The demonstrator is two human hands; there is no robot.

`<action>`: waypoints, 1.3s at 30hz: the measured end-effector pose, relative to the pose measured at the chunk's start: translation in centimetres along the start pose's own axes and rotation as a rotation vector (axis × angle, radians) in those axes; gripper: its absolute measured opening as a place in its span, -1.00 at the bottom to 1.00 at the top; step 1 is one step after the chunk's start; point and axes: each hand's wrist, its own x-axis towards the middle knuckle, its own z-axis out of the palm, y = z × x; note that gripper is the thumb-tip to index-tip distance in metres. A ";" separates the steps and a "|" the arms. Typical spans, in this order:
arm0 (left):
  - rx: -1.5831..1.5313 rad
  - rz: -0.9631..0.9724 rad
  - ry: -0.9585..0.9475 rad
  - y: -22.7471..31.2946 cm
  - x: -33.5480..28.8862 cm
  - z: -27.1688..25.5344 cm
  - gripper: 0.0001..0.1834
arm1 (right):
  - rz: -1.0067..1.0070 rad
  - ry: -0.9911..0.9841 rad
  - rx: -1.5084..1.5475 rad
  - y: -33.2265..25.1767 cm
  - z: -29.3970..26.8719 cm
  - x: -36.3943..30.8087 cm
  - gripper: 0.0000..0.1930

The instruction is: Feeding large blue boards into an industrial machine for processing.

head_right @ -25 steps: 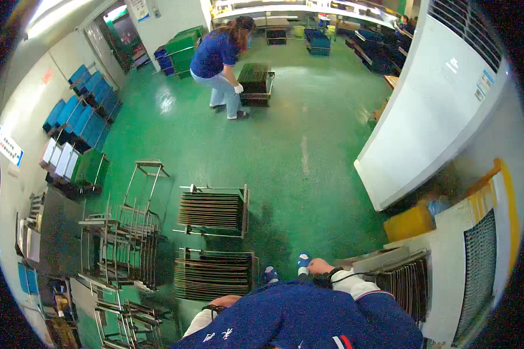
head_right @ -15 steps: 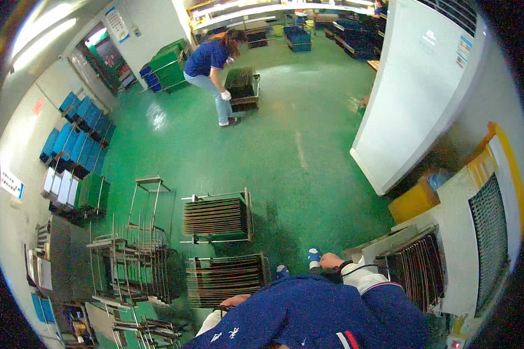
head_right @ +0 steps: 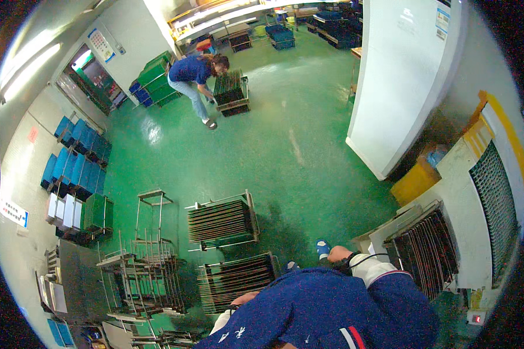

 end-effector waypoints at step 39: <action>0.115 0.019 0.036 -0.1 0.5 1.0 -0.50 | -0.033 -0.068 0.041 -0.7 -1.4 0.7 -0.66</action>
